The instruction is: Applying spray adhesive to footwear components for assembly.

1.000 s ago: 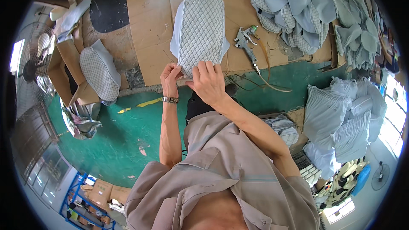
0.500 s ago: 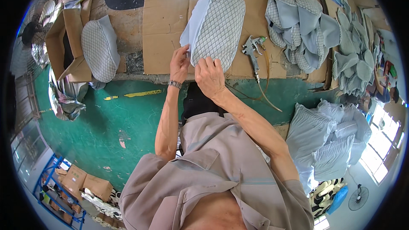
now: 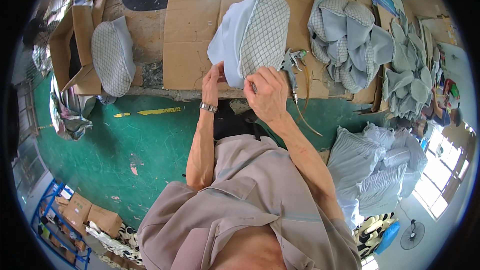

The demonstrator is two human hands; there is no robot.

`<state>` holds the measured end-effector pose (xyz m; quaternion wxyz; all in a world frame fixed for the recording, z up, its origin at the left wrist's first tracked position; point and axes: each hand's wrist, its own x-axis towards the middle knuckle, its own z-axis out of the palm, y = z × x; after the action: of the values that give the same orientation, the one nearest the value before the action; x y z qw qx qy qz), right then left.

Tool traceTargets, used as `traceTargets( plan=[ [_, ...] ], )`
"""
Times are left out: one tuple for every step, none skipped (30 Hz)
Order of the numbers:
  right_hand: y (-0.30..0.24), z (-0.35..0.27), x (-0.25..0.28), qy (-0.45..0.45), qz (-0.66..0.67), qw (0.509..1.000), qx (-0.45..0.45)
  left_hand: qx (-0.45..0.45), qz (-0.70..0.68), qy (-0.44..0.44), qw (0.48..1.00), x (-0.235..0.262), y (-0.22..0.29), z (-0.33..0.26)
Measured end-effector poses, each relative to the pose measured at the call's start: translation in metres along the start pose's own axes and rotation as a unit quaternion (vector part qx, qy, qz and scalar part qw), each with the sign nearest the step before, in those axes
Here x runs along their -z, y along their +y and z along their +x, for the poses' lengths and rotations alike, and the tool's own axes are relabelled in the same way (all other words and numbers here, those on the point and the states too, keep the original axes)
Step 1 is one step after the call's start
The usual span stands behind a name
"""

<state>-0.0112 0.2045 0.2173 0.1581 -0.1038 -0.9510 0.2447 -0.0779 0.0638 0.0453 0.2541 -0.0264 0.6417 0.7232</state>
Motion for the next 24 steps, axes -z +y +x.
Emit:
traceTargets(
  plan=[
    [0.002,-0.001,0.002,0.001,-0.005,1.000,-0.006,0.119,-0.077,-0.031,0.989,-0.004,0.003,-0.002],
    [-0.001,0.002,0.002,-0.002,0.010,1.000,0.004,0.073,-0.045,-0.070,0.994,-0.002,0.002,-0.002],
    [-0.002,0.006,0.000,-0.007,0.028,0.999,0.017,0.070,-0.044,-0.066,0.994,0.003,-0.006,0.000],
    [-0.004,0.009,0.001,-0.007,0.033,0.999,0.021,0.062,-0.080,-0.085,0.991,0.008,-0.015,0.003],
    [-0.003,0.008,0.008,-0.004,0.037,0.999,0.010,0.056,-0.118,-0.110,0.985,0.005,-0.015,0.005],
    [-0.003,0.008,0.012,-0.002,0.041,0.999,0.001,0.060,-0.123,-0.121,0.983,0.005,-0.014,0.008],
    [-0.003,0.010,0.012,-0.001,0.043,0.999,0.003,0.058,-0.123,-0.120,0.983,0.004,-0.014,0.006],
    [0.005,0.010,0.017,-0.006,0.029,0.999,0.011,0.066,-0.136,-0.063,0.987,-0.016,0.001,0.005],
    [0.007,0.012,0.016,-0.013,0.027,0.999,0.027,0.070,-0.144,0.007,0.987,-0.021,0.009,0.005],
    [0.006,0.014,0.016,-0.011,0.025,0.999,0.025,0.070,-0.144,0.003,0.987,-0.022,0.012,0.009],
    [0.003,0.011,0.018,-0.014,0.033,0.999,0.030,0.077,-0.143,0.007,0.987,-0.020,0.011,0.009],
    [0.001,0.010,0.019,-0.017,0.040,0.998,0.035,0.084,-0.143,0.010,0.986,-0.018,0.010,0.009],
    [0.002,0.009,0.018,-0.018,0.040,0.999,0.033,0.085,-0.143,0.009,0.986,-0.017,0.009,0.010],
    [0.002,0.010,0.015,-0.023,0.045,0.998,0.037,0.122,-0.211,-0.043,0.969,-0.014,0.006,0.014],
    [0.003,0.011,0.014,-0.027,0.048,0.998,0.039,0.159,-0.278,-0.096,0.943,-0.013,0.004,0.018],
    [0.007,0.015,0.022,-0.023,0.046,0.998,0.037,0.159,-0.276,-0.101,0.942,-0.014,0.001,0.022],
    [0.009,0.022,0.039,-0.008,0.071,0.997,-0.014,0.127,-0.223,-0.054,0.965,-0.010,-0.007,0.026],
    [0.013,0.027,0.062,0.006,0.093,0.993,-0.066,0.097,-0.170,-0.009,0.981,-0.010,-0.018,0.026],
    [0.023,0.041,0.092,0.086,0.147,0.974,-0.150,0.097,-0.171,-0.018,0.980,-0.005,-0.030,0.024],
    [0.035,0.059,0.128,0.121,0.097,0.973,-0.173,0.088,-0.117,0.035,0.989,0.009,-0.048,0.022],
    [0.044,0.083,0.160,0.162,0.041,0.967,-0.194,0.074,-0.067,0.081,0.992,0.019,-0.062,0.028],
    [0.054,0.106,0.181,0.177,0.041,0.968,-0.173,0.086,-0.101,0.097,0.986,0.030,-0.076,0.027],
    [0.071,0.127,0.204,0.198,0.030,0.968,-0.153,0.101,-0.138,0.102,0.980,0.035,-0.083,0.025],
    [0.100,0.140,0.235,0.208,-0.014,0.966,-0.153,0.096,-0.138,0.060,0.984,0.016,-0.071,0.024]
  ],
)
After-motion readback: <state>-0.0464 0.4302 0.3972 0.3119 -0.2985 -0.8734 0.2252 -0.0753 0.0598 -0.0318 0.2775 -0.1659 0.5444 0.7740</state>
